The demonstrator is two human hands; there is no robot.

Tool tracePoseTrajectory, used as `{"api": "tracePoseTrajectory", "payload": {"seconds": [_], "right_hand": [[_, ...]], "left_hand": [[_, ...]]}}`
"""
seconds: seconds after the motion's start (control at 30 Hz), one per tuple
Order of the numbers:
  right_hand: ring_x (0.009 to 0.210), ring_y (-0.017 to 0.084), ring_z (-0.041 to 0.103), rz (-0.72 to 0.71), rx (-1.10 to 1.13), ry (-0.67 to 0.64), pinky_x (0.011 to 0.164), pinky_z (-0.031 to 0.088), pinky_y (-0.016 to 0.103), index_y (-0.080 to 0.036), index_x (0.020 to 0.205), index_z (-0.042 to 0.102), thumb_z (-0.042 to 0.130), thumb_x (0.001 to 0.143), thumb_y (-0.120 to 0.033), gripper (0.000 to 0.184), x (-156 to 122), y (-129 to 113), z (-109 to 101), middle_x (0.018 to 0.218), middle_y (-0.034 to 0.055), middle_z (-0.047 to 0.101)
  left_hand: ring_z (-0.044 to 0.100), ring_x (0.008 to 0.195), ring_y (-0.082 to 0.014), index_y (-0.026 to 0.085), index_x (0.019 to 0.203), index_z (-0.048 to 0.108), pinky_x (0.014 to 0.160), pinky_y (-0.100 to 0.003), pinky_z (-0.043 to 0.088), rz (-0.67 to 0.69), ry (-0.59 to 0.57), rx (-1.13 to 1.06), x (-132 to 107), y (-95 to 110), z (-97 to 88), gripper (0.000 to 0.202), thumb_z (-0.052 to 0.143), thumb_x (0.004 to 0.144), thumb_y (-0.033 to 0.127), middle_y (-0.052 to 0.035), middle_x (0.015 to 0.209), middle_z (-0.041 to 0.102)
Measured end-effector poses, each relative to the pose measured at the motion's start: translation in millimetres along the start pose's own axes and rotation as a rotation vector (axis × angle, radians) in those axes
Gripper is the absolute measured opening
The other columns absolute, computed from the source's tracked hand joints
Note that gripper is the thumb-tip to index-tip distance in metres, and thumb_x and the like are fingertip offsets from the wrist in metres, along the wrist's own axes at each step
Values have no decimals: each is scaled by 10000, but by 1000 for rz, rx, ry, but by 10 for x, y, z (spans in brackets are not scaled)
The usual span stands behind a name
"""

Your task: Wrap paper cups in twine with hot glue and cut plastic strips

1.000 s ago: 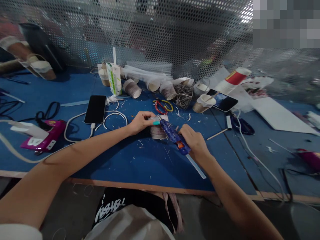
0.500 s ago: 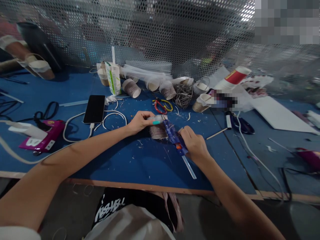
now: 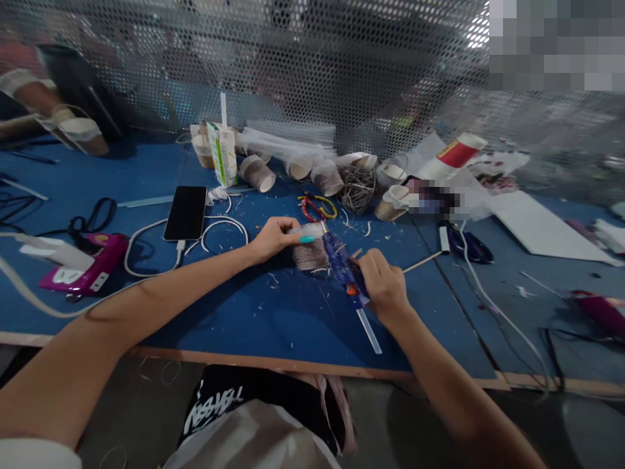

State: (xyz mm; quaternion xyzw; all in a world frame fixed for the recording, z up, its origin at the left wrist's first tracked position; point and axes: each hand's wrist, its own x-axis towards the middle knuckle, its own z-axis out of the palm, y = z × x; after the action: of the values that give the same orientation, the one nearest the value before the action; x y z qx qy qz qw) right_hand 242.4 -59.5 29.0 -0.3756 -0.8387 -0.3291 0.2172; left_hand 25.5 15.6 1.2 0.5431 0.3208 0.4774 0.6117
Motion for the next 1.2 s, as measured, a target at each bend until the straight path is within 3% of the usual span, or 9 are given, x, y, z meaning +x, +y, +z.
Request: {"api": "tracePoseTrajectory", "payload": {"seconds": [0.17,0.5,0.77,0.93,1.2], "right_hand": [[481,108,375,-76,24,-53,434,290,207,-168,737,474,365,871,-137,175,28,-62,67,655,33,481],[495,122,401,70,94,-259,422,279,219,-155,806,488,388,853,-260,152,-62,9,88,719,59,503],[578,151,442,146,148,-44,463,288,241,-183,805,456,386,869,-253,117,-65,21,14,685,39,479],[557,147,423,-34,208,-138,445,275,236,-165,822,471,356,872,-233,142,-27,-36,80,712,53,490],[530,148,405,63,239,-301,445,277,230,-180,846,452,381,830,-244,97,-82,5,109,725,45,475]], "left_hand": [[310,475,-25,144,453,414,480,-196,218,33,-4,34,11,-45,-28,536,839,436,471,78,458,394],[284,477,-26,148,436,398,481,-204,187,32,21,65,-3,-21,-31,537,845,432,446,80,447,363],[305,469,-30,149,441,427,475,-204,210,11,38,43,-1,-13,-9,499,840,424,429,75,440,389],[303,470,-30,147,438,430,482,-201,215,30,54,49,-3,-22,-13,483,831,425,417,81,430,385],[286,475,-29,148,429,413,478,-203,201,55,61,50,-20,-18,-17,494,840,430,398,82,426,370]]}}
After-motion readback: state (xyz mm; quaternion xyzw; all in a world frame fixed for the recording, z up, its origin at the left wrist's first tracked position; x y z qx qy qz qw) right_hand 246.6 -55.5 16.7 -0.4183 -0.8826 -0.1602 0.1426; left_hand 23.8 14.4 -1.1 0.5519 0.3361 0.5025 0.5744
